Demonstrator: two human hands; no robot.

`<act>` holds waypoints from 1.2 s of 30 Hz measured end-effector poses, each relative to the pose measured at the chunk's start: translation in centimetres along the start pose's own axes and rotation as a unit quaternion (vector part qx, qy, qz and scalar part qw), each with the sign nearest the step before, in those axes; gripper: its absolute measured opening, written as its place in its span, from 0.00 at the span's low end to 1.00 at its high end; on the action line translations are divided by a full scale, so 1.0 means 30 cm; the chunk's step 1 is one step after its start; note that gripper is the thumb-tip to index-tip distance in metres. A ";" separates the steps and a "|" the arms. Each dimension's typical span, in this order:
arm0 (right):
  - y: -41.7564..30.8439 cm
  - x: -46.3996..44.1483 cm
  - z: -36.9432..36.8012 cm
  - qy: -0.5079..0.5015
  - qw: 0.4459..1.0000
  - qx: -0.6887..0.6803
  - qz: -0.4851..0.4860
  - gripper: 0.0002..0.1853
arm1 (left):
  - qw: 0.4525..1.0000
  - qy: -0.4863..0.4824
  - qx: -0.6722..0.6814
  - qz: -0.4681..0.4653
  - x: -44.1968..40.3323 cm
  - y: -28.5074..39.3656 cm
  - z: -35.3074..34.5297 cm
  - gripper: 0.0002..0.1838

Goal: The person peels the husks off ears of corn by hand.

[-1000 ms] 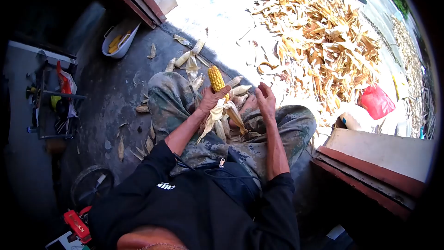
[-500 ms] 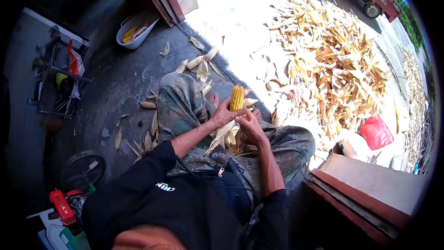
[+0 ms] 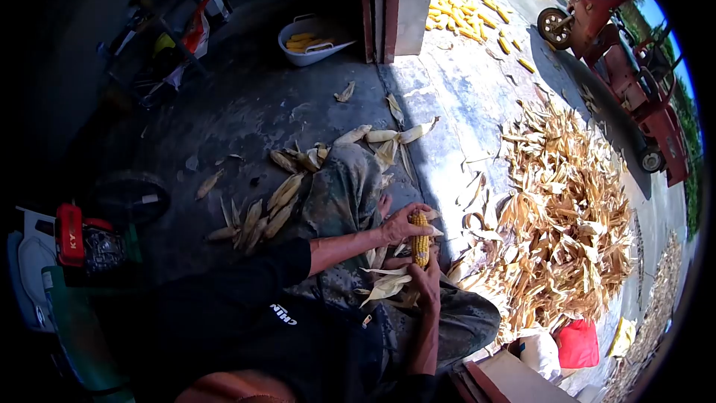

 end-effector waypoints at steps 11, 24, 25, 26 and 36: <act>0.004 -0.034 0.080 0.034 0.991 0.082 0.101 0.25 | 0.905 -0.007 -0.407 -0.121 0.011 0.152 0.062 0.19; 0.222 -0.194 0.210 0.108 0.985 -0.137 0.013 0.16 | 0.976 0.006 0.144 0.161 -0.013 0.069 0.045 0.21; 0.175 -0.171 0.179 0.105 0.985 -0.138 0.013 0.16 | 0.978 -0.012 0.059 0.198 0.009 0.039 0.014 0.21; 0.134 -0.142 0.141 0.092 0.983 -0.161 0.004 0.17 | 0.972 -0.030 -0.026 0.233 0.028 0.016 -0.004 0.22; 0.058 -0.020 -0.024 -0.092 0.959 -0.253 -0.095 0.24 | 0.972 -0.137 -0.171 0.081 0.089 0.040 -0.075 0.26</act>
Point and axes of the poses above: each hand's wrist, its own x-axis away from the middle knuckle, its own z-axis out of the back of the hand, y = z × x, the point moved 3 cm from there along -x, towards the middle knuckle, and after that the axes turned 12 degrees about y, right-handed, at the moved point
